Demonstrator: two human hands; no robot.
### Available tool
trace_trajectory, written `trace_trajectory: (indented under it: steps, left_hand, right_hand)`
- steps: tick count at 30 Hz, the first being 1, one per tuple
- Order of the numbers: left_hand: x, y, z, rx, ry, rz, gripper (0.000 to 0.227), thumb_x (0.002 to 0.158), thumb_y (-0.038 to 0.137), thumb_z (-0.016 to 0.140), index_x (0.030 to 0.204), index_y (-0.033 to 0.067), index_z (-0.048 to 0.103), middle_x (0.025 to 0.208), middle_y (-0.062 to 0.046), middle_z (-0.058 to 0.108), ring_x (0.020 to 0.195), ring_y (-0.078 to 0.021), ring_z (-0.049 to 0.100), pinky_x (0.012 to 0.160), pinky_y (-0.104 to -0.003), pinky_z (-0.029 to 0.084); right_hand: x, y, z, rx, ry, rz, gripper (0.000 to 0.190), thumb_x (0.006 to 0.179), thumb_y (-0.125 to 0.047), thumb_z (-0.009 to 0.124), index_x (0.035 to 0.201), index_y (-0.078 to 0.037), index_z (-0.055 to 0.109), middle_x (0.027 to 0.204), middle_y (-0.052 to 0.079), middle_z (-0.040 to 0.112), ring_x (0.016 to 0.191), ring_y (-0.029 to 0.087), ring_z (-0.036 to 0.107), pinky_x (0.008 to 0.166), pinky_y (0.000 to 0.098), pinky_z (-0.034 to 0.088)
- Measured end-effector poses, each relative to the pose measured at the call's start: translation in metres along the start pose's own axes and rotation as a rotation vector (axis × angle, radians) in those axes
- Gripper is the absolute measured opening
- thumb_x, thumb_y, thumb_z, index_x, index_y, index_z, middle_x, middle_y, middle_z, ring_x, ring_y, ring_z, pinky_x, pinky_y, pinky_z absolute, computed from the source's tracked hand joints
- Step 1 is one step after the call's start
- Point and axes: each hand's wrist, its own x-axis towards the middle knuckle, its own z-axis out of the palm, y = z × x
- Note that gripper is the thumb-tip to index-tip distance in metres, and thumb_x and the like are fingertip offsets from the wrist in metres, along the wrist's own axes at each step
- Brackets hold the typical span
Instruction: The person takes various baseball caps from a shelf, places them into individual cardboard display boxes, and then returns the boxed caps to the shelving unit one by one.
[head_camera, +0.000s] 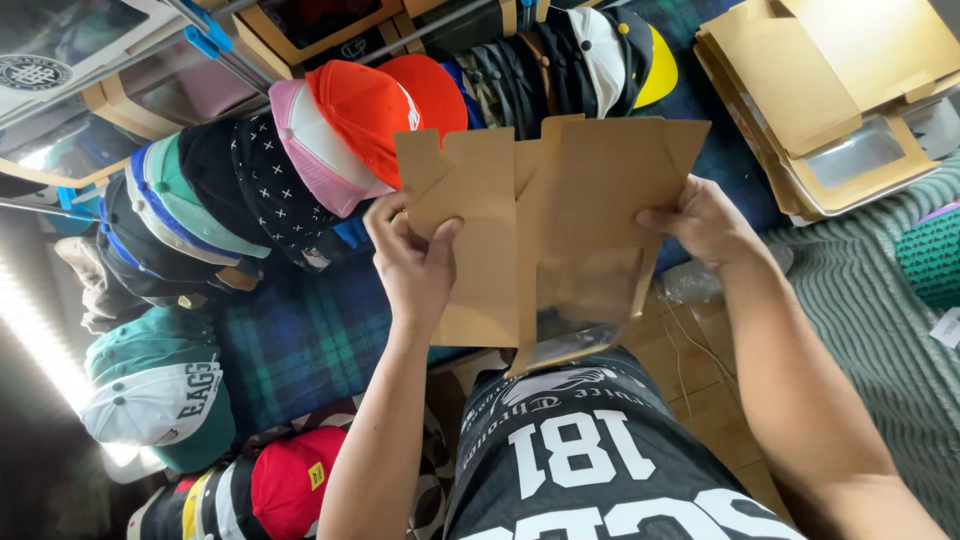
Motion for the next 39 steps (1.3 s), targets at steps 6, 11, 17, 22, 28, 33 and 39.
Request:
trace_trajectory:
  steps: [6, 11, 17, 22, 28, 33, 39]
  left_hand:
    - [-0.016, -0.068, -0.006, -0.367, -0.378, -0.428, 0.045, 0.073, 0.0, 0.09, 0.114, 0.0086, 0.073, 0.089, -0.01, 0.078, 0.074, -0.013, 0.072, 0.061, -0.025, 0.059]
    - [-0.029, -0.05, 0.001, -0.182, -0.278, -0.628, 0.012, 0.093, 0.008, 0.074, 0.101, 0.0073, 0.064, 0.072, -0.011, 0.069, 0.05, -0.0215, 0.068, 0.038, -0.025, 0.053]
    - [-0.024, -0.04, -0.005, 0.107, -0.29, -0.546, 0.008, 0.093, 0.012, 0.074, 0.093, 0.0111, 0.066, 0.062, -0.011, 0.07, 0.04, -0.0188, 0.066, 0.035, -0.025, 0.047]
    - [-0.027, -0.044, -0.001, 0.117, -0.295, -0.444, 0.01, 0.097, 0.013, 0.068, 0.088, 0.0083, 0.066, 0.05, -0.006, 0.062, 0.04, -0.0169, 0.063, 0.039, -0.026, 0.048]
    - [-0.042, -0.082, 0.009, -0.117, -0.211, -0.358, 0.023, 0.106, 0.01, 0.056, 0.083, 0.0079, 0.062, 0.049, -0.005, 0.053, 0.038, -0.0158, 0.056, 0.041, -0.026, 0.048]
    - [-0.046, -0.101, 0.026, -0.084, -0.194, -0.289, 0.021, 0.106, 0.017, 0.057, 0.087, 0.0108, 0.062, 0.055, -0.004, 0.058, 0.046, -0.0113, 0.053, 0.045, -0.024, 0.044]
    - [-0.034, -0.049, 0.059, -0.167, -0.576, -0.387, 0.033, 0.106, 0.028, 0.057, 0.125, 0.001, 0.058, 0.081, -0.015, 0.074, 0.055, -0.0151, 0.062, 0.049, -0.025, 0.049]
  right_hand:
    - [0.001, 0.008, 0.008, 0.222, 0.417, -0.075, 0.021, 0.09, 0.0, 0.08, 0.107, -0.009, 0.071, 0.094, 0.003, 0.071, 0.087, 0.014, 0.071, 0.083, 0.0311, 0.062]
    - [-0.016, 0.008, 0.019, 0.25, 0.395, 0.077, 0.029, 0.089, -0.008, 0.082, 0.116, -0.012, 0.07, 0.101, 0.004, 0.072, 0.095, 0.017, 0.072, 0.088, 0.0362, 0.061]
    - [-0.037, 0.038, 0.019, 0.14, 0.303, 0.157, 0.046, 0.079, 0.002, 0.083, 0.12, -0.009, 0.066, 0.107, 0.007, 0.071, 0.101, 0.022, 0.071, 0.092, 0.0425, 0.059]
    - [-0.04, 0.047, 0.025, 0.156, 0.46, 0.122, 0.03, 0.082, 0.002, 0.083, 0.106, -0.01, 0.07, 0.095, 0.003, 0.074, 0.088, 0.016, 0.073, 0.082, 0.0362, 0.062]
    - [-0.046, 0.088, 0.001, 0.169, 0.389, 0.158, 0.018, 0.095, -0.008, 0.073, 0.113, -0.011, 0.072, 0.097, 0.006, 0.073, 0.089, 0.019, 0.074, 0.08, 0.0426, 0.062]
    - [-0.049, 0.05, 0.002, 0.095, 0.41, 0.115, 0.02, 0.102, -0.012, 0.067, 0.122, -0.011, 0.069, 0.097, 0.003, 0.069, 0.086, 0.014, 0.067, 0.077, 0.0402, 0.062]
    - [-0.062, -0.085, -0.028, -0.005, 0.628, -0.074, 0.017, 0.092, -0.006, 0.08, 0.09, -0.016, 0.067, 0.077, -0.008, 0.06, 0.074, 0.0, 0.059, 0.072, 0.0164, 0.053]
